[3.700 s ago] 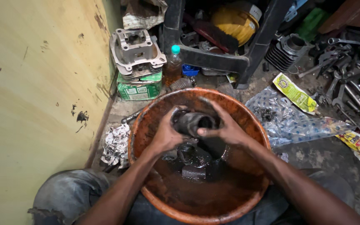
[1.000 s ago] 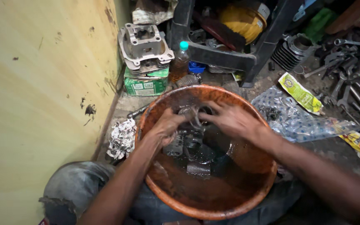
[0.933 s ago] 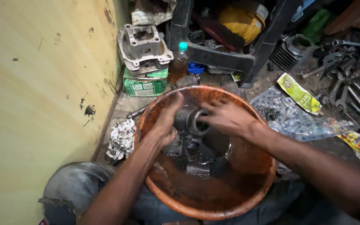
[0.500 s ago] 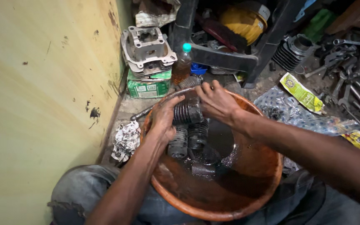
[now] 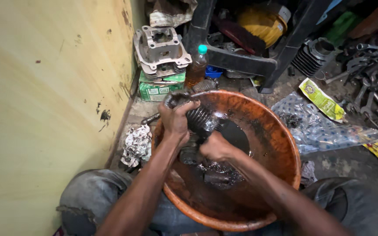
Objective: The person is cleaning two metal engine parts in a basin filled with dark liquid. They use a white cloth to wipe the parts and their hands to scrub them thoroughly. The person repeatedly dips the parts into the liquid and scrubs them to remove grime.
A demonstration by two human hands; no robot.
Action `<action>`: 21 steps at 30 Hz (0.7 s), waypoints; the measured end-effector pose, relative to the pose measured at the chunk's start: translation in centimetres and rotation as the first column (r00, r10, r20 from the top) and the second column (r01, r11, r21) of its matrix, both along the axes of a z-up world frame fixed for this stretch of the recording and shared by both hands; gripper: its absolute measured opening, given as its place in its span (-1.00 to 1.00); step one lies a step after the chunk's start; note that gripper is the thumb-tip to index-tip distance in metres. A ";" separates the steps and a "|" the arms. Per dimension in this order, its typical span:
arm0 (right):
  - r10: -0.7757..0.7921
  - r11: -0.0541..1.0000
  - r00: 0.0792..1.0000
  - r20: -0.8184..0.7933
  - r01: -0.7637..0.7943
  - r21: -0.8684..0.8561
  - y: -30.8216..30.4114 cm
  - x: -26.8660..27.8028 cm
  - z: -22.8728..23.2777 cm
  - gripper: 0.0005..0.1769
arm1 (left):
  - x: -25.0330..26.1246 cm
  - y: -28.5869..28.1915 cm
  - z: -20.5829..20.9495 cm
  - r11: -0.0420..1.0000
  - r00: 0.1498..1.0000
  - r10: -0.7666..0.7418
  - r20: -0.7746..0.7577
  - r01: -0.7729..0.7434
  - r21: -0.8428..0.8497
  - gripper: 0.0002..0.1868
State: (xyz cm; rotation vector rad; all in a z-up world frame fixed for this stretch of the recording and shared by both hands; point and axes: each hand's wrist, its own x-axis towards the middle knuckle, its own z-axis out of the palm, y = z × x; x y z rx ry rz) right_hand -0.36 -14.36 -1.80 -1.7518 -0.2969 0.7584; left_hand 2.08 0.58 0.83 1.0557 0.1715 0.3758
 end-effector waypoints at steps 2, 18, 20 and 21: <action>-0.027 0.977 0.938 -0.345 0.098 0.190 -0.4 0.1 0.1 -0.31 | 0.2 0.5 -0.1 0.989 0.982 -0.027 0.188 -0.002 0.148 -0.53; 0.283 0.691 0.747 -0.602 0.276 0.668 -9.1 0.1 2.4 0.17 | 1.9 2.7 -2.2 0.847 0.987 -0.159 -0.033 0.119 -0.518 -0.75; 0.183 0.750 0.780 -0.599 0.283 0.598 -11.8 0.6 2.2 0.10 | 1.7 2.5 -2.3 0.850 0.974 -0.180 -0.134 0.085 -0.520 -0.77; 0.137 0.776 0.831 -0.539 0.248 0.580 -13.4 1.0 2.2 0.09 | 1.5 2.7 -2.3 0.854 0.957 -0.195 -0.213 0.059 -0.517 -0.78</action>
